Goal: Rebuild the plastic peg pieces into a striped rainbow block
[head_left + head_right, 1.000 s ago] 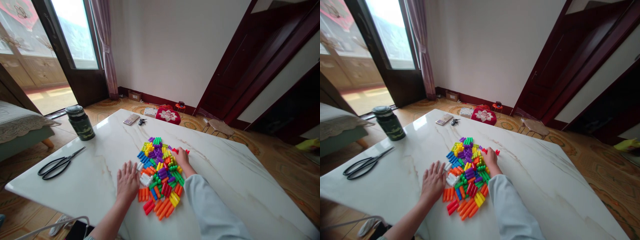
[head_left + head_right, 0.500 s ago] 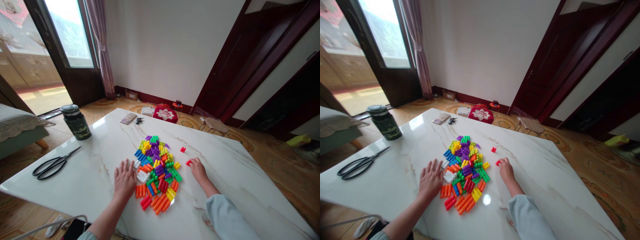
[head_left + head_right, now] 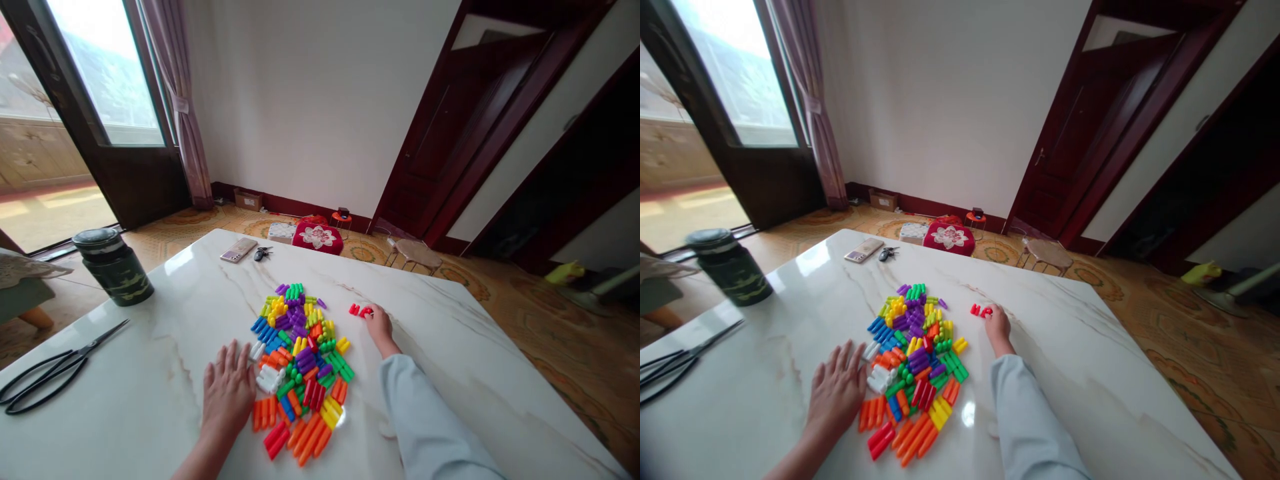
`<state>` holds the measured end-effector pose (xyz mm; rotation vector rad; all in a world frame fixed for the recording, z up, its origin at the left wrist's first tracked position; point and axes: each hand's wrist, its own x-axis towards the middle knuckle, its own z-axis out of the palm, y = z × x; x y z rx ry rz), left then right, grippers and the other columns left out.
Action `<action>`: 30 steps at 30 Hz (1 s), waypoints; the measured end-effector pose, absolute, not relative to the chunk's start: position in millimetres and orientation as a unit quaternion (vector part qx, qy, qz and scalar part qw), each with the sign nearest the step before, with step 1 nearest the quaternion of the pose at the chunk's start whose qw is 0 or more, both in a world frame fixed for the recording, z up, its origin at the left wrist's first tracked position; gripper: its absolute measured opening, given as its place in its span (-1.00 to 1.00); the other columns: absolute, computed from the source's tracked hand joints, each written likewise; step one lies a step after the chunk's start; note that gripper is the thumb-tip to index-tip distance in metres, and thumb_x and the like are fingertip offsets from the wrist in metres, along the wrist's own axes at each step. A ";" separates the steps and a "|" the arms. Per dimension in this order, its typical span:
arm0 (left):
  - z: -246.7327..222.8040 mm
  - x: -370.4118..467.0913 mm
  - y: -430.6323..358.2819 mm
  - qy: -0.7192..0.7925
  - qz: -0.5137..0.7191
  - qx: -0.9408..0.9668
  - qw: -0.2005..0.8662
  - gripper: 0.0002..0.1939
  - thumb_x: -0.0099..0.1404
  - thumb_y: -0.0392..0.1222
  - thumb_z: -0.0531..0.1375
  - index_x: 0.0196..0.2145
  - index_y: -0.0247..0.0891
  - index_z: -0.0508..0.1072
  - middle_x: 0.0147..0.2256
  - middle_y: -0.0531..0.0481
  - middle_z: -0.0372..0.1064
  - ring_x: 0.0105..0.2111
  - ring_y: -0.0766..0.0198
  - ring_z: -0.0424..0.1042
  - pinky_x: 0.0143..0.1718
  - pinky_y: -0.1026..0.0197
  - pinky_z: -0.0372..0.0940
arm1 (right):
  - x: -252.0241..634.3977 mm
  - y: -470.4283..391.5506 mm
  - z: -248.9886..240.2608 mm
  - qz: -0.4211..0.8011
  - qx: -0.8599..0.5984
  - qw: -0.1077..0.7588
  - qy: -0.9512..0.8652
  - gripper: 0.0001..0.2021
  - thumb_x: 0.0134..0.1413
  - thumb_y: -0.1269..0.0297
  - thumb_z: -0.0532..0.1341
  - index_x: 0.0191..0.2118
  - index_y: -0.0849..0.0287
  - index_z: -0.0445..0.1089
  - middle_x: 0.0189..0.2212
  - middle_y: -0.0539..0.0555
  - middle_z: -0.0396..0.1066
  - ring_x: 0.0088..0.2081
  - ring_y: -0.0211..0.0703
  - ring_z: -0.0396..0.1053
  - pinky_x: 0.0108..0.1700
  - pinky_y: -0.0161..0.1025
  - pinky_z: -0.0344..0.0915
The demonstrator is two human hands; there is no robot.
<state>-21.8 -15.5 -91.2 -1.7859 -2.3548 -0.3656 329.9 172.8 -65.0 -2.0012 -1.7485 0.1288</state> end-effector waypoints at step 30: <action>-81.6 -20.6 -15.9 -0.798 -0.097 -0.591 0.065 -0.51 0.37 -0.13 -0.04 0.23 -0.16 0.25 0.29 -0.13 0.05 0.30 0.00 -0.03 0.25 -0.12 -0.10 | 297.8 180.7 -36.2 0.094 -0.635 0.141 -0.754 -0.85 0.02 0.40 0.20 -0.39 0.12 0.53 -0.37 0.02 0.54 -0.30 -0.18 0.41 -0.27 -0.35 0.18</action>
